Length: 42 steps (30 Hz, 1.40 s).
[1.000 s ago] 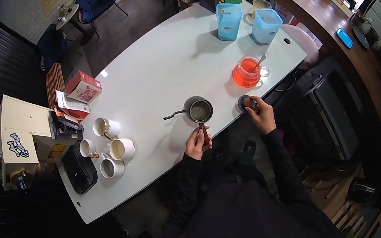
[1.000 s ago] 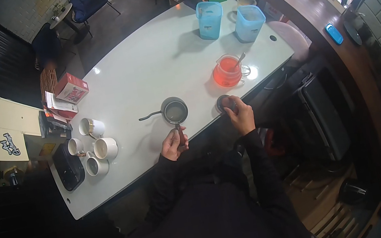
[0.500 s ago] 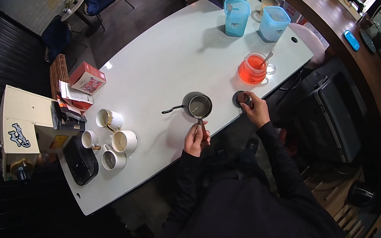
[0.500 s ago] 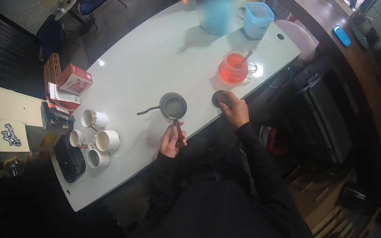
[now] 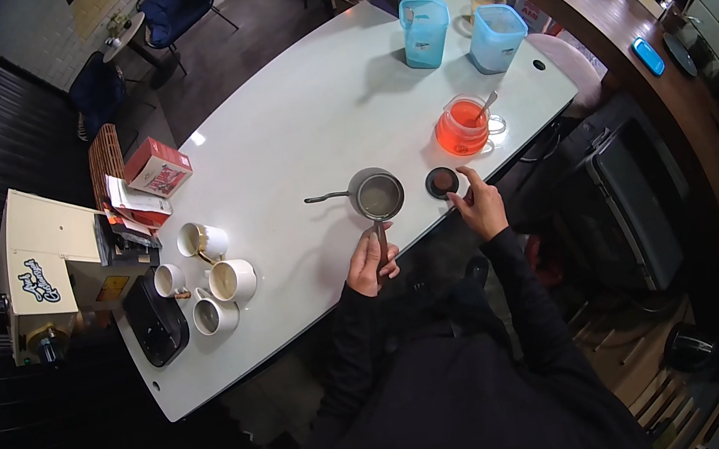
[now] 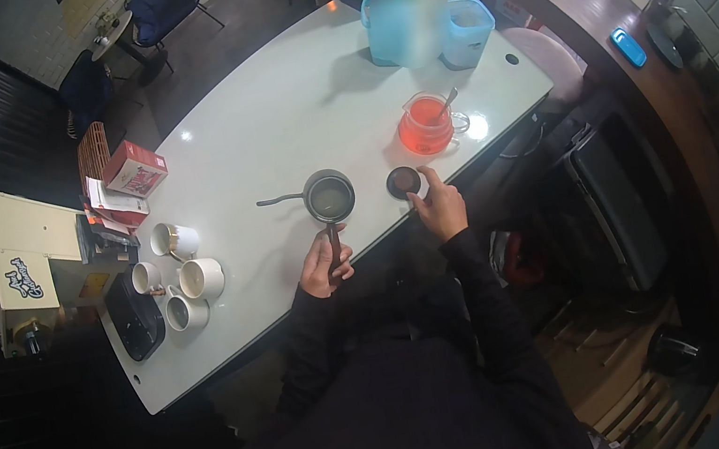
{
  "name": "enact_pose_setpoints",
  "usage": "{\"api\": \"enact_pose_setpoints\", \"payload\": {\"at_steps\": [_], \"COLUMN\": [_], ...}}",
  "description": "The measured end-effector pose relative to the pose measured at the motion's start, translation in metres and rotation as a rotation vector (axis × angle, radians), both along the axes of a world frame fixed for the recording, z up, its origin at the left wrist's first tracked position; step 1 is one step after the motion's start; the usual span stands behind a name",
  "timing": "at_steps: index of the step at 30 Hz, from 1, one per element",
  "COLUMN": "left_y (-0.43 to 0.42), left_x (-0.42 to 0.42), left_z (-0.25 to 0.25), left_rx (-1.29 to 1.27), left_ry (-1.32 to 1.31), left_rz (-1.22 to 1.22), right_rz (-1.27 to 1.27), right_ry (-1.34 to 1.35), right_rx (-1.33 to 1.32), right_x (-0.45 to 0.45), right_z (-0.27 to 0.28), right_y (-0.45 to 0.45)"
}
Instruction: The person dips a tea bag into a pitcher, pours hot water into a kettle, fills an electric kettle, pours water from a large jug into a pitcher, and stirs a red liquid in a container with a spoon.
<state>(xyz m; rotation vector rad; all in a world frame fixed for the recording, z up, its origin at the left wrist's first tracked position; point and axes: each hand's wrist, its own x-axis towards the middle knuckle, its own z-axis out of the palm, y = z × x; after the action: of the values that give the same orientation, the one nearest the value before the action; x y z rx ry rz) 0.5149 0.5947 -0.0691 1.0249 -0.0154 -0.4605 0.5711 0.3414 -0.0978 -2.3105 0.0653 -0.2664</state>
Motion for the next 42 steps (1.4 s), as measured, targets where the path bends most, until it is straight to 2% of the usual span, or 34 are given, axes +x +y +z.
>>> {"api": "enact_pose_setpoints", "payload": {"at_steps": [3, 5, 11, 13, 17, 21, 25, 26, 27, 29, 33, 36, 37, 39, 42], "left_y": [-0.007, -0.013, -0.032, -0.038, -0.046, -0.068, -0.109, -0.126, -0.141, -0.171, -0.237, -0.282, -0.297, -0.326, -0.372], "left_x": [0.001, 0.003, 0.012, 0.014, 0.020, 0.020, 0.022, 0.019, 0.020, 0.016, -0.012, -0.030, -0.037, -0.053, -0.083], "left_z": [0.009, 0.010, 0.003, 0.004, 0.006, 0.032, 0.032, 0.033, 0.031, 0.024, 0.021, 0.001, -0.003, -0.009, -0.014], "left_rx": [-0.020, -0.032, -0.059, -0.054, -0.061, -0.054, 0.012, 0.097, 0.090, 0.195, 0.306, 0.315, 0.321, 0.319, 0.351], "left_ry": [-0.017, -0.035, -0.062, 0.004, -0.046, -0.080, -0.157, -0.127, -0.133, 0.017, -0.011, -0.007, 0.018, 0.014, 0.057], "left_rz": [-0.010, -0.034, -0.065, -0.069, -0.136, -0.246, -0.439, -0.432, -0.499, -0.647, -0.891, -1.056, -1.113, -1.188, -1.261], "right_rz": [-0.042, -0.047, -0.134, -0.149, -0.190, -0.279, -0.466, -0.531, -0.600, -0.735, -0.947, -1.141, -1.179, -1.385, -1.564], "right_ry": [0.074, 0.023, 0.077, 0.074, 0.094, 0.108, 0.043, 0.027, 0.021, -0.002, -0.115, -0.250, -0.268, -0.297, -0.338], "right_rx": [0.061, 0.076, 0.265, 0.264, 0.333, 0.358, 0.456, 0.457, 0.476, 0.497, 0.515, 0.639, 0.638, 0.459, 0.399], "right_x": [-0.015, -0.026, -0.065, -0.078, -0.100, -0.126, -0.171, -0.185, -0.200, -0.235, -0.306, -0.360, -0.376, -0.411, -0.460], "right_z": [0.013, 0.006, -0.003, -0.006, -0.018, -0.011, -0.009, -0.010, -0.013, -0.013, -0.010, -0.011, -0.006, 0.001, 0.001], "right_y": [-0.012, -0.023, -0.051, -0.055, -0.059, -0.061, -0.079, -0.086, -0.094, -0.109, -0.136, -0.151, -0.156, -0.166, -0.196]}}
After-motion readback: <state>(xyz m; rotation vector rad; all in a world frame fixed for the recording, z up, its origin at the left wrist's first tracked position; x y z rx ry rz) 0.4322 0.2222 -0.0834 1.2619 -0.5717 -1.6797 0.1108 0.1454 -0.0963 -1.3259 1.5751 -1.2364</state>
